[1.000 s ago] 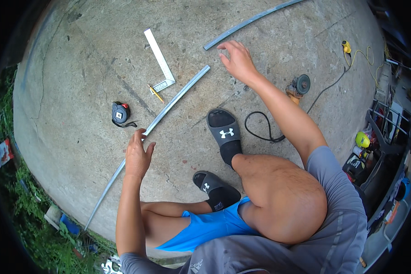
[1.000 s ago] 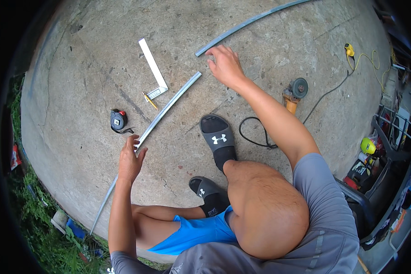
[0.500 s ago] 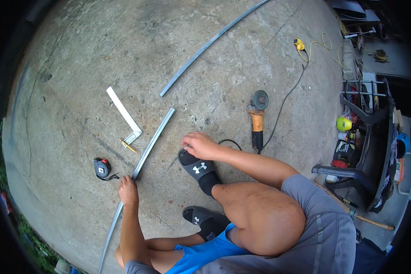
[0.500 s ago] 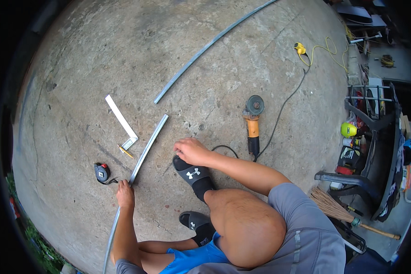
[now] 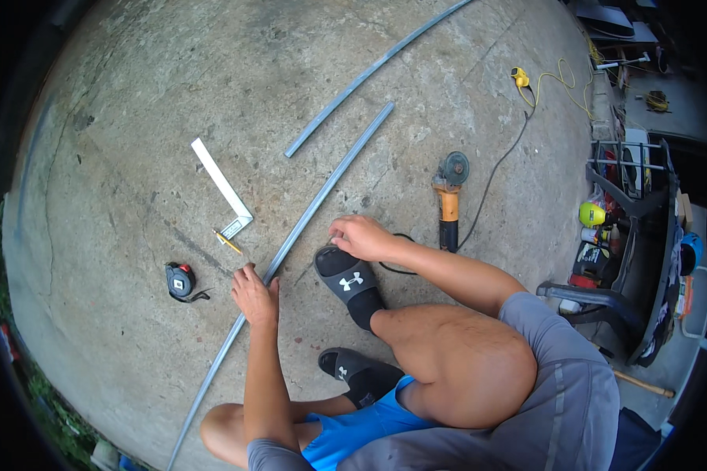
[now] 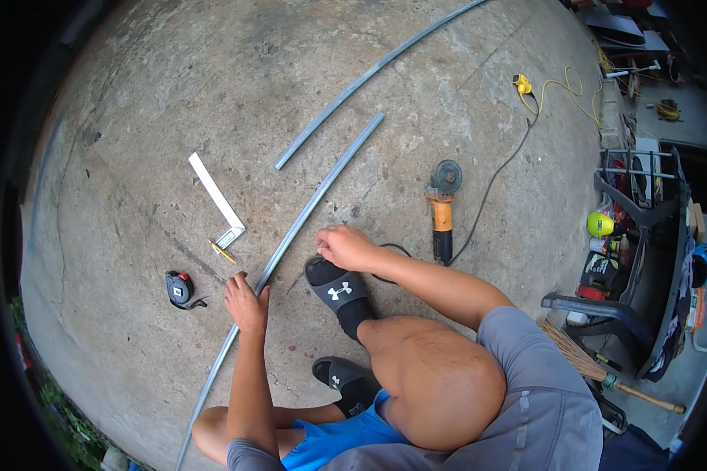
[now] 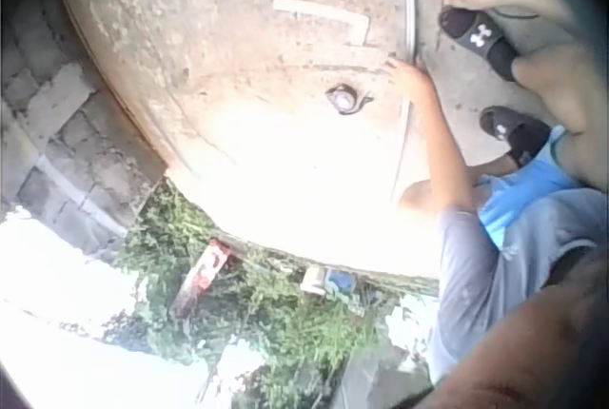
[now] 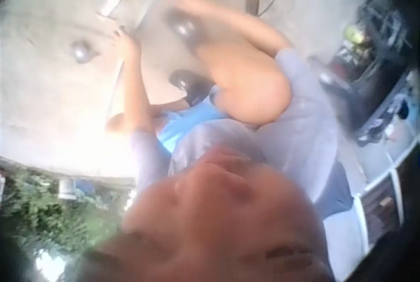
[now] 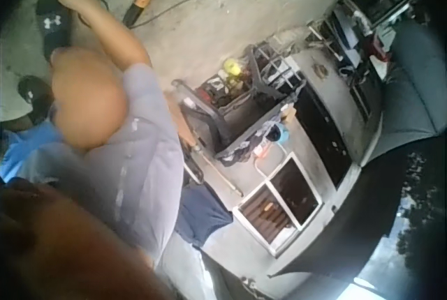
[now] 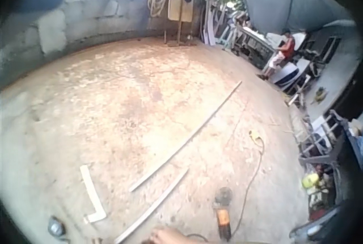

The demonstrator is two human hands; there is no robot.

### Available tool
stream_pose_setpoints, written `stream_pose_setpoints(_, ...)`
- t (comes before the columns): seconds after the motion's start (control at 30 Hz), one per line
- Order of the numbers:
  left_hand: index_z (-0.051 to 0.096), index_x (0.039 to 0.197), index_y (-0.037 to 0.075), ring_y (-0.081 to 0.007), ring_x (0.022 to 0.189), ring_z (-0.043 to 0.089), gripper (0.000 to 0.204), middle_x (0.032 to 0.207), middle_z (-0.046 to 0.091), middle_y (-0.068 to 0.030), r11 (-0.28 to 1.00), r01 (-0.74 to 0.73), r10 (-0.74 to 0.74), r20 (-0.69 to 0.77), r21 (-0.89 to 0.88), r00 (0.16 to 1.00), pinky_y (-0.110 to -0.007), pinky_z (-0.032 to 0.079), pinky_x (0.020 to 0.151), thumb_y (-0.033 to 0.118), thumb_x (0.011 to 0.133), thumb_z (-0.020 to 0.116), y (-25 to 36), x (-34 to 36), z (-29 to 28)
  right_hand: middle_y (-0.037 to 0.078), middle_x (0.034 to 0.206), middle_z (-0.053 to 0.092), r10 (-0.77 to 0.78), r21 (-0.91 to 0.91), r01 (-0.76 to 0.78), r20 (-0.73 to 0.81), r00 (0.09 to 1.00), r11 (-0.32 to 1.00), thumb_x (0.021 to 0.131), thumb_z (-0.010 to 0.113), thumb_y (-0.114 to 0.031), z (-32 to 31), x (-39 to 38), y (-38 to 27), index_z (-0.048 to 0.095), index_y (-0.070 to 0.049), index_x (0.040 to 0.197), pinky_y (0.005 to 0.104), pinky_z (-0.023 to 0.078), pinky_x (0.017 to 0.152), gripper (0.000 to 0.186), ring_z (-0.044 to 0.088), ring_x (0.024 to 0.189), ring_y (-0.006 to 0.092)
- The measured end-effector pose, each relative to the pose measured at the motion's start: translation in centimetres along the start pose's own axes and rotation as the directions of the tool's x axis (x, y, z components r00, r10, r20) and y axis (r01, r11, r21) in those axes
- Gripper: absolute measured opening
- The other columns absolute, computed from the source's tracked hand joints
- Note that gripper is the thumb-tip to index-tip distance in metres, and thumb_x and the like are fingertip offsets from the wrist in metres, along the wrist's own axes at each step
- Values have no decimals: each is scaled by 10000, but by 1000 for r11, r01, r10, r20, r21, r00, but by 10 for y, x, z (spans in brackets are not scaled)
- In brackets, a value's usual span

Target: The person is cutting metal pipes with an angle grinder.

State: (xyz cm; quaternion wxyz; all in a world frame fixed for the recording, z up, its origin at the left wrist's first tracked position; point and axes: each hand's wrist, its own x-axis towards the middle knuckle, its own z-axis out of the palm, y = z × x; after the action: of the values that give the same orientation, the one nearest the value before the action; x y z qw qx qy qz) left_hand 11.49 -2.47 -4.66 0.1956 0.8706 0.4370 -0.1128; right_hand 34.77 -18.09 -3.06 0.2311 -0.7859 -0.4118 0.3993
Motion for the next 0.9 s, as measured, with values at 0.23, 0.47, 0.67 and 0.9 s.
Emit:
stream_pose_setpoints(0.23,599,984,59,-344,1007,579,336,1024,588,-142,986,161,-165,88,54,982,-446,492,861,133,727,803,-115,-53,14,134,980,696,-49,109,25,224,973,994,855,659,-142,28,-13,-32,660,-38,1012,423,518,831,188,656,943,325)
stream_pose_setpoints(0.47,610,885,68,-314,917,626,261,943,605,-113,997,-67,70,162,-28,984,-445,538,764,183,733,789,-36,-12,20,125,939,698,-71,96,60,114,991,994,858,657,-116,17,-18,-20,666,-42,1001,427,519,812,161,659,900,329)
stream_pose_setpoints(0.67,585,1138,107,-321,1071,567,441,1104,587,-121,973,-122,119,-26,-196,993,-441,459,904,194,754,785,59,36,7,133,921,698,-132,74,128,51,990,989,865,660,-126,2,-15,-25,660,-27,1005,424,524,792,172,661,886,334)
stream_pose_setpoints(0.9,543,1198,88,-322,1115,520,564,1149,541,-122,983,176,-177,23,48,984,-430,416,945,161,712,821,-62,-41,17,140,946,703,33,128,-40,58,998,991,874,655,-136,-3,-34,-6,664,-26,1005,419,526,795,172,667,909,330)
